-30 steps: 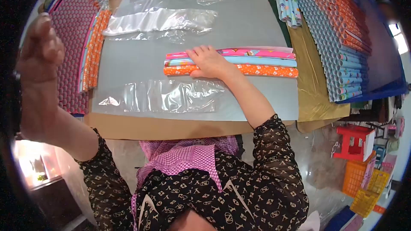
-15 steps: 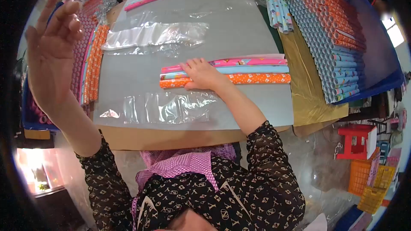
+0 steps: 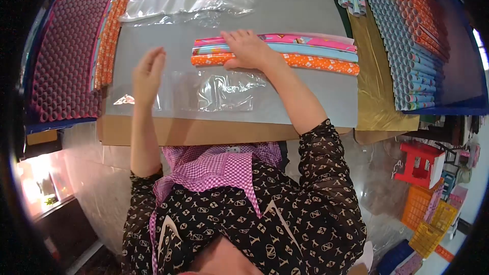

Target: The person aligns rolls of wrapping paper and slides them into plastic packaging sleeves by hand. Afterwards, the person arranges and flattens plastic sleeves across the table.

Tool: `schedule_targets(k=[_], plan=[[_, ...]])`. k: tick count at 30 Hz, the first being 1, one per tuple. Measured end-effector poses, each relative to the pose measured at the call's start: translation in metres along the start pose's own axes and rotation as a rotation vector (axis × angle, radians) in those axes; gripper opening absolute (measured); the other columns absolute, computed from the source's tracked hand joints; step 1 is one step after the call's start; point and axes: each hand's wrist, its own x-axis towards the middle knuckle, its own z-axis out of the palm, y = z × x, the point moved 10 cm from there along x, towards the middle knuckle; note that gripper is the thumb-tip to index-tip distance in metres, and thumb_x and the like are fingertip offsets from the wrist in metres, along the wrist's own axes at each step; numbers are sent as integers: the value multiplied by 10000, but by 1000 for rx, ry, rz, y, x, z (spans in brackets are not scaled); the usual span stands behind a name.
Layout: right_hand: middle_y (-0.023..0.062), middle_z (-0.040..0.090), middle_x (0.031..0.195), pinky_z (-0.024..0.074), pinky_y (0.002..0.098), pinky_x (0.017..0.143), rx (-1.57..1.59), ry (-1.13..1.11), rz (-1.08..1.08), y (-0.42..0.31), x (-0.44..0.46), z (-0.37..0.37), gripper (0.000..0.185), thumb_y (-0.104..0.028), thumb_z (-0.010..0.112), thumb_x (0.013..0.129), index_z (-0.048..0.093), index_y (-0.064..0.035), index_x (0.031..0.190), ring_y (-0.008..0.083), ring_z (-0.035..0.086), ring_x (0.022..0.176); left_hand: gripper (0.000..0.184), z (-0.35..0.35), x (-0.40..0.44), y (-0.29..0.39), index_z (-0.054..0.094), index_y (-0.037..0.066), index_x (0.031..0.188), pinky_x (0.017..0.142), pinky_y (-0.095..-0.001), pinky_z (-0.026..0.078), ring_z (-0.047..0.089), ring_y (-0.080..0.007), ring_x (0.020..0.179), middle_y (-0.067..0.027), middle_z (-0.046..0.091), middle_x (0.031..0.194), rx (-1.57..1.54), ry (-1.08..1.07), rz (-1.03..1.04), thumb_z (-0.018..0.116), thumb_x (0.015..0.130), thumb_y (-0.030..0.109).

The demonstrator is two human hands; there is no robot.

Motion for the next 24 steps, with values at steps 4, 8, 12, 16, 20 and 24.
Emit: schedule_targets(k=[4,8,12,16,20,24], plan=[[181,486,1347,352,408,1053,17,-9,-2,-2,1,-1,872,-400,743,717,384,22,1390,331,452,1239,283,30,-30,-36,626,7,1141,782,-296,512,613,-170,902,-92,649,1004,236,0,33,643,885,126],[178,491,1337,356,407,1048,7,-23,14,-4,0,-2,870,-396,745,711,388,22,1385,329,454,1234,340,47,-31,-41,615,24,1165,833,-343,503,597,-251,979,-146,620,1096,352,0,60,668,846,128],[178,496,1327,359,409,1042,-3,-13,20,-4,-1,-4,867,-389,747,705,392,22,1381,328,456,1230,354,60,-28,-20,613,47,1169,892,-400,461,554,-324,1038,-156,600,1116,352,48,202,671,828,123],[184,499,1322,356,420,1042,-10,22,-9,-5,0,-4,851,-374,749,700,402,20,1370,338,461,1226,333,67,-20,-13,629,63,1146,872,-416,455,556,-347,1001,-149,610,1053,335,30,241,672,819,112],[205,501,1311,349,435,1049,-7,45,28,-2,1,-8,836,-383,752,692,426,17,1349,349,462,1230,315,75,-15,-22,640,56,1129,849,-412,465,572,-351,976,-161,611,1034,319,-31,235,672,820,111],[204,502,1307,351,435,1044,-8,11,8,-5,-1,-6,836,-390,753,697,424,27,1343,350,461,1233,305,62,10,-22,642,44,1118,815,-389,480,590,-324,923,-166,607,1022,286,4,200,673,821,108]])
